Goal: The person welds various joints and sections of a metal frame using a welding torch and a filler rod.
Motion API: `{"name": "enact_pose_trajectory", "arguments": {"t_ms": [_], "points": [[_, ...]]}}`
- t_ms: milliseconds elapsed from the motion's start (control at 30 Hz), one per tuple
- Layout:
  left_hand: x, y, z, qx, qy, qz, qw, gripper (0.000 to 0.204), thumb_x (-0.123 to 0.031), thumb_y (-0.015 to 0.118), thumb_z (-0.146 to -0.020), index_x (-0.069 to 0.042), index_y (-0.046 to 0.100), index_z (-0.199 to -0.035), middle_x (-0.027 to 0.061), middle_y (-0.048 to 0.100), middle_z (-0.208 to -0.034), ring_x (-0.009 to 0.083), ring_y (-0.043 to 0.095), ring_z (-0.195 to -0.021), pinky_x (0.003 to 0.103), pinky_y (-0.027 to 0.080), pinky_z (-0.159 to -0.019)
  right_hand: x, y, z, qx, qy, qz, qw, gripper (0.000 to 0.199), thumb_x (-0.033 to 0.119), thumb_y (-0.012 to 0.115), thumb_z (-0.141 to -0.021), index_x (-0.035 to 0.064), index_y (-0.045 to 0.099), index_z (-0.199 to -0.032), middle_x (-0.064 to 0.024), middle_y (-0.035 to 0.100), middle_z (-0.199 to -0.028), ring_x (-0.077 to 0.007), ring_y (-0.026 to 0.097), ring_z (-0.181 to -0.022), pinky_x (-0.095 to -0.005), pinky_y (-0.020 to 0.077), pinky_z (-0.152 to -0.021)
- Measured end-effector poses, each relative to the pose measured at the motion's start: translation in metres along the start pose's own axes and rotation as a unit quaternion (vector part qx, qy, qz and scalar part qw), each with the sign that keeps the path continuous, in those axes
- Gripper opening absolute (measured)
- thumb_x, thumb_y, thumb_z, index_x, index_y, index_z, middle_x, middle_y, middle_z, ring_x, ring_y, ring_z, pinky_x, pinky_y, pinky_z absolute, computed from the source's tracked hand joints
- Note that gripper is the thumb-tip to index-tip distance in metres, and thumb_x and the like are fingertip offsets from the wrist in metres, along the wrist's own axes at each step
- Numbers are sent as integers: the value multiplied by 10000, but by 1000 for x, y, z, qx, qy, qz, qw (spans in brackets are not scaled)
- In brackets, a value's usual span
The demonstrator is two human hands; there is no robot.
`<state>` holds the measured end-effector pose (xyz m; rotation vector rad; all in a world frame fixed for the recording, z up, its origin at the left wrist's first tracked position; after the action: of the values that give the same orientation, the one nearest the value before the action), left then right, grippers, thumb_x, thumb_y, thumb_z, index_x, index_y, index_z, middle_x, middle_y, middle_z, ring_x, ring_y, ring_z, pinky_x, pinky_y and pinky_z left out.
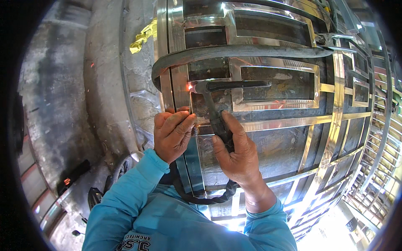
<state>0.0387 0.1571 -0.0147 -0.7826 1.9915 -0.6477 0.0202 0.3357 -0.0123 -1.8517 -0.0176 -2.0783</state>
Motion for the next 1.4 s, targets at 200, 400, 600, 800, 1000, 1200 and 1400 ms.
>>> {"name": "enact_pose_trajectory", "arguments": {"t_ms": [200,400,600,800,1000,1200,1400], "points": [[-4,-2,-4,6,2,-10,1000,420,-83,819,-744,-100,761,-1160,12,685,-1128,224,603,-959,379,474,-838,-1,-2,2,-10,12,-16,1000,560,41,676,-966,-9,443,-1472,-208,723,-1141,-208,722,-1018,-310,569,-857],[-3,-2,-1,11,-4,-20,1000,433,-96,824,-742,-115,758,-1169,3,687,-1148,223,597,-955,384,451,-829,1,-1,0,-10,-20,-1,1000,564,45,678,-962,-8,444,-1473,-219,725,-1136,-225,727,-1028,-321,573,-863],[-6,-2,-6,28,-11,-21,999,387,-45,807,-786,-111,758,-1165,37,699,-1141,243,572,-932,358,483,-813,0,-2,2,-2,14,1,1000,558,50,684,-960,-9,456,-1467,-218,723,-1143,-228,729,-1026,-324,575,-859],[-5,-3,-6,26,-10,-21,999,396,-46,809,-779,-110,757,-1167,32,696,-1145,242,558,-921,355,485,-811,0,-2,1,0,11,22,1000,551,58,689,-961,-16,463,-1458,-214,720,-1125,-224,729,-1000,-315,575,-836],[-5,-3,-4,24,-9,-22,999,392,-42,808,-783,-112,758,-1165,39,695,-1144,246,578,-932,362,487,-815,1,2,3,-4,-9,24,1000,566,58,692,-958,-7,453,-1466,-213,715,-1113,-226,730,-984,-307,571,-818],[0,0,1,2,-4,-4,1000,453,-91,810,-781,-117,698,-1219,22,669,-1136,252,603,-962,404,460,-847,9,2,8,-42,-26,2,999,639,47,687,-955,10,373,-1510,-180,718,-1047,-193,718,-941,-293,564,-798],[4,-3,0,-18,0,16,1000,345,-102,791,-825,-125,654,-1141,46,664,-1107,276,608,-976,436,457,-859,1,7,3,-61,183,-110,975,647,38,646,-978,47,310,-1531,-89,678,-913,-108,618,-668,-244,500,-568]]}}
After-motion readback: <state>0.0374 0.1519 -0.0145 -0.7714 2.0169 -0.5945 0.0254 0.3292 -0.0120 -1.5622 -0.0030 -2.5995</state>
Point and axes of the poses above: each hand's wrist, its own z-axis away from the middle knuckle, its own y-axis out of the palm, x = y × z, the point moved 9 cm from there along -z, towards the middle knuckle
